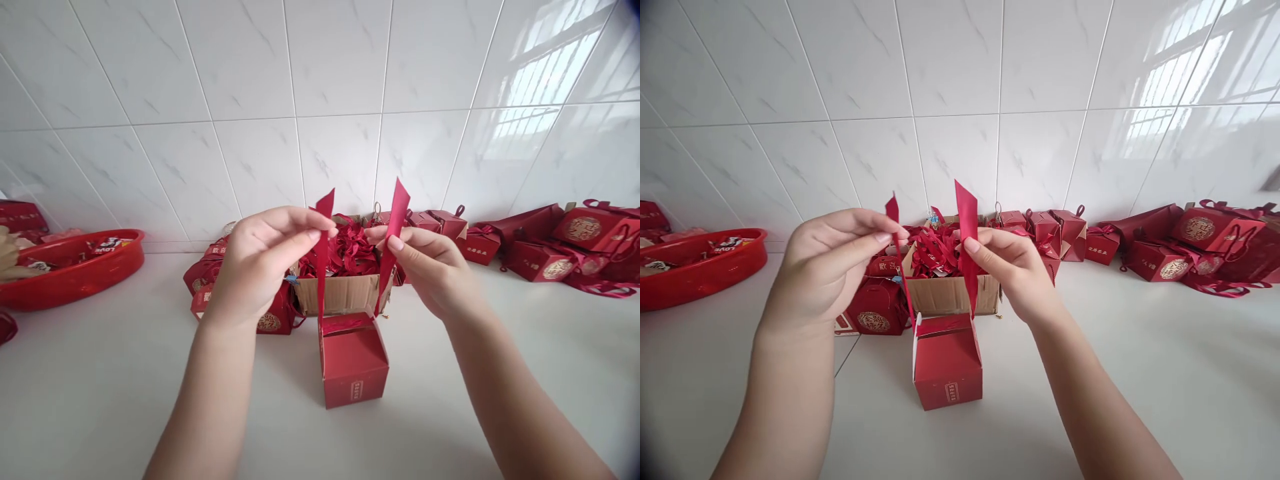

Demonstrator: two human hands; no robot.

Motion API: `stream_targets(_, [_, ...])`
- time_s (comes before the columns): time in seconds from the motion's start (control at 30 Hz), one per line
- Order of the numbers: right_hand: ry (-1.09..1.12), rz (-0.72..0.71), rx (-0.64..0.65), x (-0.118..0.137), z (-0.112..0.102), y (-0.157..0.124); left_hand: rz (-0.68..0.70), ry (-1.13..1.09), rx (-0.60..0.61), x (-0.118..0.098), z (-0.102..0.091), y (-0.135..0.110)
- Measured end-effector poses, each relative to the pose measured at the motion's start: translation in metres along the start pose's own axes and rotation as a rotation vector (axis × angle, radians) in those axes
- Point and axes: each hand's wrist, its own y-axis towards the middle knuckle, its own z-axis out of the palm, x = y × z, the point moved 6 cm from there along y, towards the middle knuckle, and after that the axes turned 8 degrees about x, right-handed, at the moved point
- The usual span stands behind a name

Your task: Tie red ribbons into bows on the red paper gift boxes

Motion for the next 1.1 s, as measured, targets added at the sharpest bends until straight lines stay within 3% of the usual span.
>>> stream_targets(0.13, [0.094, 0.036, 0.106, -0.011, 0.030, -0.001, -0.051, -0.036, -0.036, -0.001, 0.020, 0.002])
stream_targets(0.27, [0.146, 0.030, 0.074, -0.015, 0.039, -0.003, -0.044, 0.029, -0.075, -0.002, 0.032, 0.001])
stream_targets(0.47, [0.164, 0.038, 0.022, -0.014, 0.034, -0.003, -0.076, 0.103, -0.110, -0.001, 0.026, -0.001])
stream_targets(0.67, [0.046, -0.044, 0.037, 0.003, 0.041, -0.005, 0.002, 0.241, -0.224, -0.010, 0.020, -0.004])
stream_targets(0.97, [0.152, 0.043, 0.017, -0.005, 0.035, -0.005, -0.122, 0.172, -0.166, -0.005, 0.021, -0.009])
stream_targets(1.1, [0.164, 0.033, 0.034, -0.006, 0.034, -0.003, -0.204, 0.100, 0.050, 0.004, 0.029, -0.007])
